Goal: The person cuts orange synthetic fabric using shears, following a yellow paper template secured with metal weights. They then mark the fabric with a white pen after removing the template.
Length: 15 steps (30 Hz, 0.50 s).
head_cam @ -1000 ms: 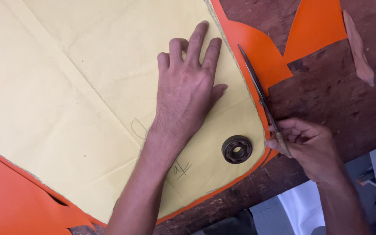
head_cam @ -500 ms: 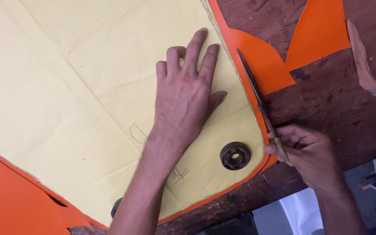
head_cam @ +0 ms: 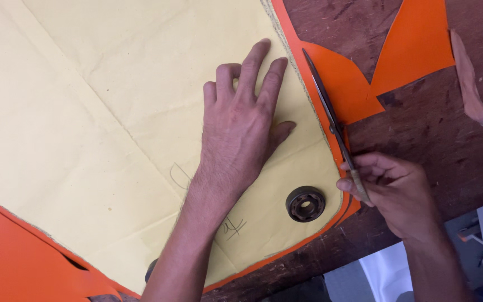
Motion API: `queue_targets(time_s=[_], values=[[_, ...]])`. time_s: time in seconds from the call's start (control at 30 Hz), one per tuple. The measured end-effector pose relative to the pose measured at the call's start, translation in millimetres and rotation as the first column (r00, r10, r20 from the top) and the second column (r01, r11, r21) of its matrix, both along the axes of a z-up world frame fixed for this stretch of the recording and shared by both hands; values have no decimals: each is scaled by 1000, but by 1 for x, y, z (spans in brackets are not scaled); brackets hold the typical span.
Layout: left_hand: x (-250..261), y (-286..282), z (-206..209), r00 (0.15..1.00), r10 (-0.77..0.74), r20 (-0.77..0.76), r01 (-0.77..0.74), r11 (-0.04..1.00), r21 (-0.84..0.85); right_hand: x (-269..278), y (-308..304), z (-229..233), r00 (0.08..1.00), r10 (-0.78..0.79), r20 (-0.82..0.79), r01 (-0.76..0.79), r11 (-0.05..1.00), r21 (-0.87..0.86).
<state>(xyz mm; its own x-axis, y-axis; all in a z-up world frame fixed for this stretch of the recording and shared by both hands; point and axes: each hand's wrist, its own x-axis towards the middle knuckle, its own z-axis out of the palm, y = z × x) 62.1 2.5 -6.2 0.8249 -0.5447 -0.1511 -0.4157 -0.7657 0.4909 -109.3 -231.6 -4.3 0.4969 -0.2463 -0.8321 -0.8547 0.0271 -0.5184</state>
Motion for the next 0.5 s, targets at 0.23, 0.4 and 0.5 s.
queue_targets(time_s=[0.23,0.4,0.5], values=[[1,1,0,1000,8,-17,-8,1000,-28,7,1,4,1000,-14,-8,14,999,32],[1,1,0,1000,4,-19,-5,1000,-22,16,4,1,998,26,64,-26,1000,0],[2,2,0,1000,4,-23,-5,1000,-21,18,5,-4,999,-18,-36,17,1000,-27]])
